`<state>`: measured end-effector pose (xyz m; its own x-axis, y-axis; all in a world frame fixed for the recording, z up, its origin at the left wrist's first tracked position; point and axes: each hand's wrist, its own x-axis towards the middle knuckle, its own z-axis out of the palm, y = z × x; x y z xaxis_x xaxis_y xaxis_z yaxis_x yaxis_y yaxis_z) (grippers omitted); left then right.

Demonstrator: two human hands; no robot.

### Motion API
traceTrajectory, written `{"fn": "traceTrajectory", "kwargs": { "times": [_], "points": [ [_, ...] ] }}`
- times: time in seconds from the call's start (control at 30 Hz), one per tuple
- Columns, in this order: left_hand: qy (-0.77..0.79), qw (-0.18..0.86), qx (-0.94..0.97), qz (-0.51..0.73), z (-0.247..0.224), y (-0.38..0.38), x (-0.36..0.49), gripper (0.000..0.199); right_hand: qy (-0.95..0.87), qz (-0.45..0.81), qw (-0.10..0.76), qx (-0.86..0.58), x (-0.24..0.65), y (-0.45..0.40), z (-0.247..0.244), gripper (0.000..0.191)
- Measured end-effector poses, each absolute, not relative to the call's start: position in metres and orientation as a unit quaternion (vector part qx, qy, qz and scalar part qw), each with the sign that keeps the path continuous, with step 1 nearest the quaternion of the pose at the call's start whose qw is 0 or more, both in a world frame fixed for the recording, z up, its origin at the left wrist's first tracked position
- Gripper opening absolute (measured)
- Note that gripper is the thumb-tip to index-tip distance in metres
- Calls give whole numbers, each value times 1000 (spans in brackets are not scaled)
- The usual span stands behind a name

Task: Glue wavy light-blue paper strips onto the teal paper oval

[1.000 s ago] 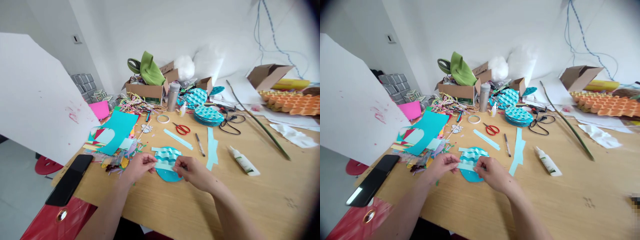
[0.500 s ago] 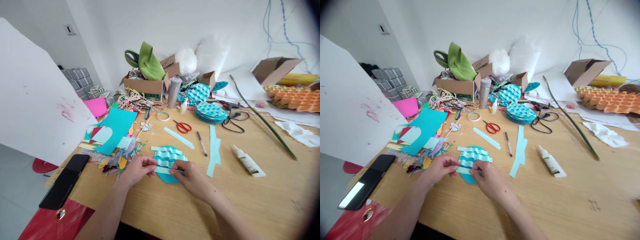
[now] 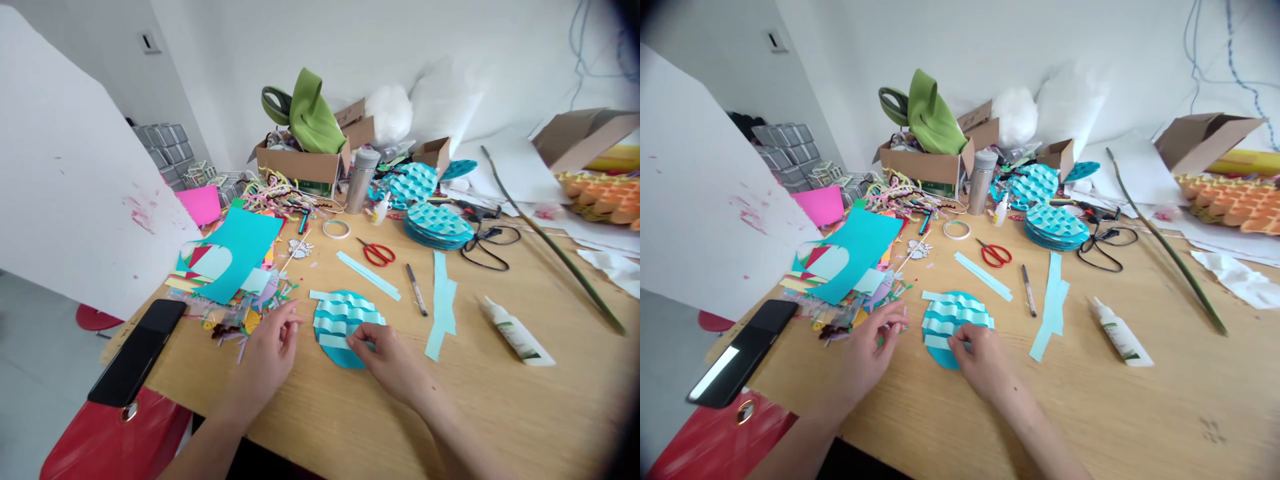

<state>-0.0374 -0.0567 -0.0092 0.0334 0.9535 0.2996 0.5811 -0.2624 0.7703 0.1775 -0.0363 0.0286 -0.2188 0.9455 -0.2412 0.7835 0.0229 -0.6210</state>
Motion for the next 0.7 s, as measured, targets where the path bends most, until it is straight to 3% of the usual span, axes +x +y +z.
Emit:
{"fn": "traceTrajectory", "kwargs": {
  "times": [0.17, 0.7],
  "points": [
    [496, 82, 760, 412, -24, -70, -31, 58, -699, 349, 123, -612, 175, -37, 26, 27],
    [454, 52, 814, 359, -23, -70, -28, 60, -722, 268, 85, -632, 174, -39, 9, 26]
  ]
}}
